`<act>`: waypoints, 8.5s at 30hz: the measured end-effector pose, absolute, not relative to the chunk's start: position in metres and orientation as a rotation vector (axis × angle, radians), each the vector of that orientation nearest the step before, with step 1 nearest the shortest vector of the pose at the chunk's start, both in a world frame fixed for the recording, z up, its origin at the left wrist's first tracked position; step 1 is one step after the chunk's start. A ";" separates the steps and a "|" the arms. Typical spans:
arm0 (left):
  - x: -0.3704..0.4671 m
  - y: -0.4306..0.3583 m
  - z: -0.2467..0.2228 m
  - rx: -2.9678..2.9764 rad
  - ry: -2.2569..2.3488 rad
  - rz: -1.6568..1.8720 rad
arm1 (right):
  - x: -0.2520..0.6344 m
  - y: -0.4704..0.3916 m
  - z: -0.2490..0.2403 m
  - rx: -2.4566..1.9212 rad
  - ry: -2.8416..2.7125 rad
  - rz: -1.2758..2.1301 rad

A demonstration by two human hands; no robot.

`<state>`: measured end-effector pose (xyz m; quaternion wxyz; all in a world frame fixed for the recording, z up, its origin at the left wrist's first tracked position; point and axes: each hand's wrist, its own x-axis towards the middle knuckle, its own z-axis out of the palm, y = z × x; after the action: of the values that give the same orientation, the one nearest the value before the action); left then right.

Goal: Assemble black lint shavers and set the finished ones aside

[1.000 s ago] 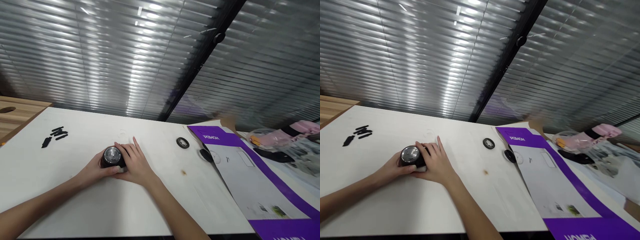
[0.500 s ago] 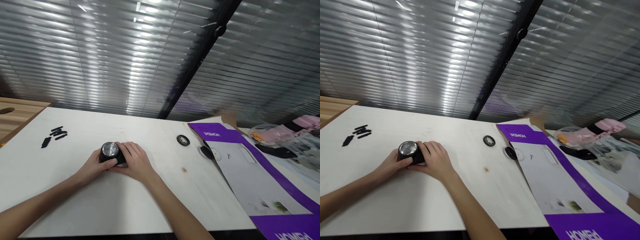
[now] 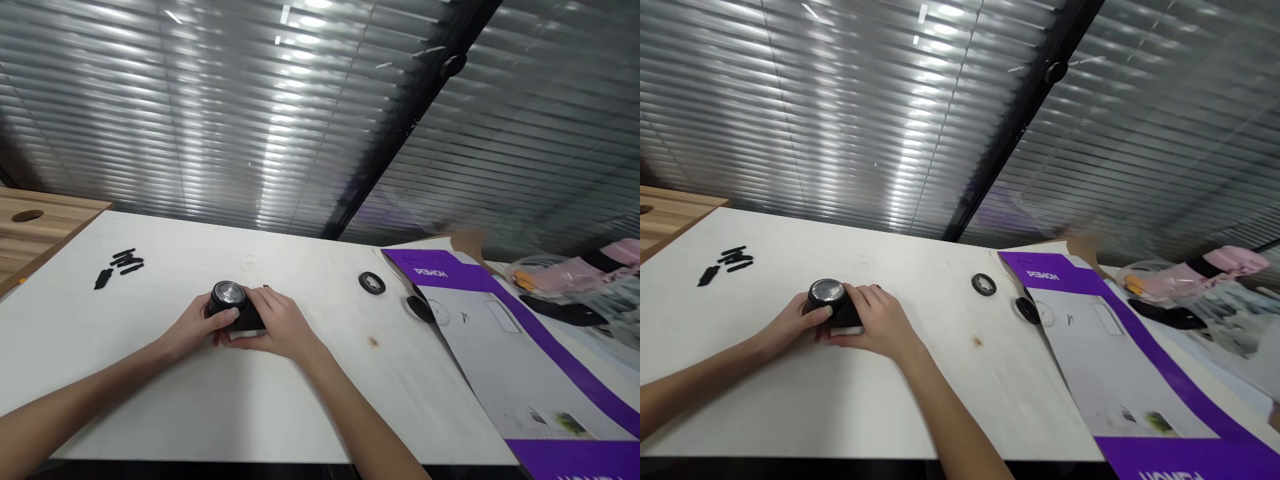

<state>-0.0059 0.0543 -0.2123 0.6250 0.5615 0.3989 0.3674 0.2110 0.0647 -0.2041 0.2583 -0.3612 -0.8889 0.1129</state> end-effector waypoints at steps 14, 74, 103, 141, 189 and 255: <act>-0.003 0.054 -0.211 1.208 0.916 0.839 | 0.212 0.062 -0.201 -1.019 -2.410 0.493; -0.004 0.048 -0.215 1.247 0.890 0.835 | 0.197 0.050 -0.222 -0.928 -2.196 0.541; -0.007 0.068 -0.219 0.711 0.902 0.907 | 0.192 0.061 -0.209 -1.171 -1.720 1.121; -0.001 0.067 -0.200 0.149 0.769 1.305 | 0.198 0.062 -0.225 -1.129 -2.360 0.166; 0.001 0.057 -0.204 0.313 0.627 1.083 | 0.199 0.055 -0.204 -0.857 -1.847 0.587; -0.007 0.057 -0.207 0.361 0.416 0.928 | 0.204 0.068 -0.195 -1.085 -1.659 1.236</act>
<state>-0.0070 0.0568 -0.2068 0.8579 0.1721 0.1980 0.4419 0.2035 0.0680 -0.1952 0.3918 -0.4274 -0.6532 0.4869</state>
